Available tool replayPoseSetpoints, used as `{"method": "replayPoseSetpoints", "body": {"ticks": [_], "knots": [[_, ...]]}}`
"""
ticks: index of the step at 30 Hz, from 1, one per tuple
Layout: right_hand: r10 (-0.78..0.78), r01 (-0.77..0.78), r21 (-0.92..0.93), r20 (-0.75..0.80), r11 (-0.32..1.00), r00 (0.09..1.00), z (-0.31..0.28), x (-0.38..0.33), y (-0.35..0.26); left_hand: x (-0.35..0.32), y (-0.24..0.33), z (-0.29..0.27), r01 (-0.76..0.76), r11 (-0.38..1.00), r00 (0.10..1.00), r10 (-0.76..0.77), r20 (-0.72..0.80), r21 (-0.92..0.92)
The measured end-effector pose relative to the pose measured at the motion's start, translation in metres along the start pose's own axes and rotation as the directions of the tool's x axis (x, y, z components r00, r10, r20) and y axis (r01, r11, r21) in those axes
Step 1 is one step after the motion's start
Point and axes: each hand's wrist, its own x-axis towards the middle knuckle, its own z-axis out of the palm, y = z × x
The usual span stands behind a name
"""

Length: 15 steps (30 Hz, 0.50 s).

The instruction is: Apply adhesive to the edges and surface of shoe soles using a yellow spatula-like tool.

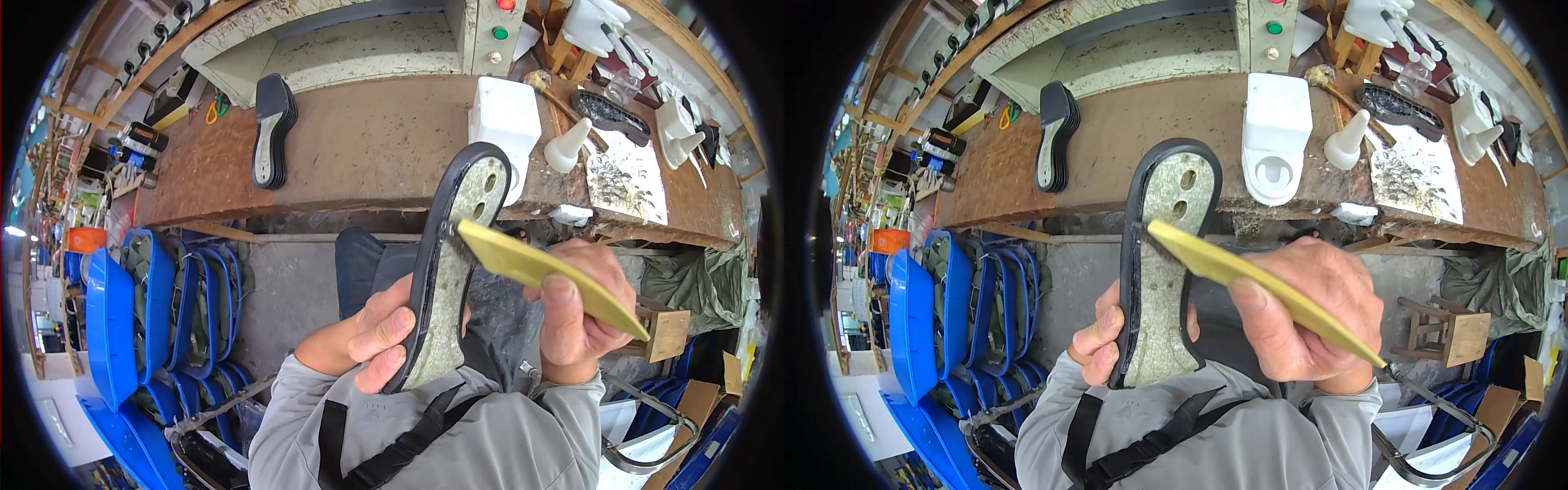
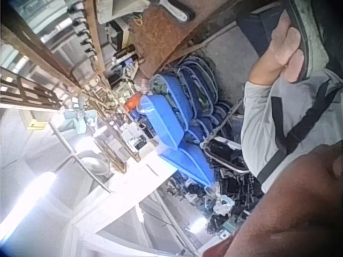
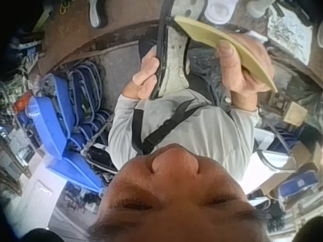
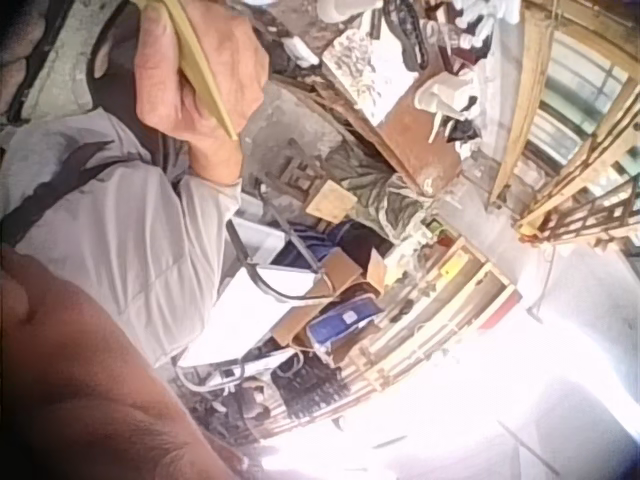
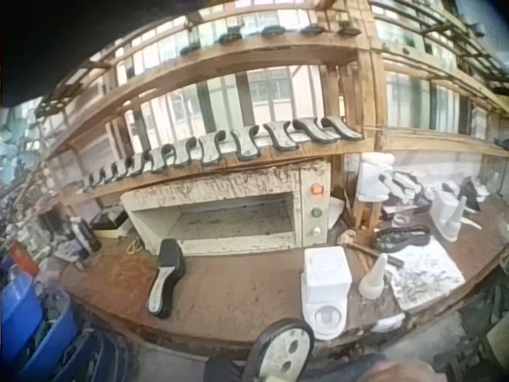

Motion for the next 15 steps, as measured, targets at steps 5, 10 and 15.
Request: {"method": "replayPoseSetpoints", "body": {"ticks": [5,10,15], "knots": [[0.056,-0.067,-0.163,-0.068,0.984,0.996,0.002,0.009,0.009,0.001,-0.005,-0.002,-0.081,0.997,0.996,0.081,0.023,-0.006],[0.153,-0.169,0.094,0.159,0.981,0.975,-0.006,-0.011,0.03,0.058,-0.032,-0.036,-0.692,0.289,0.489,0.862,0.135,0.661],[0.735,-0.673,0.313,-0.154,0.67,0.66,-0.016,-0.044,0.106,0.09,-0.083,-0.073,-0.176,-0.108,0.263,0.953,0.153,0.978]]}}
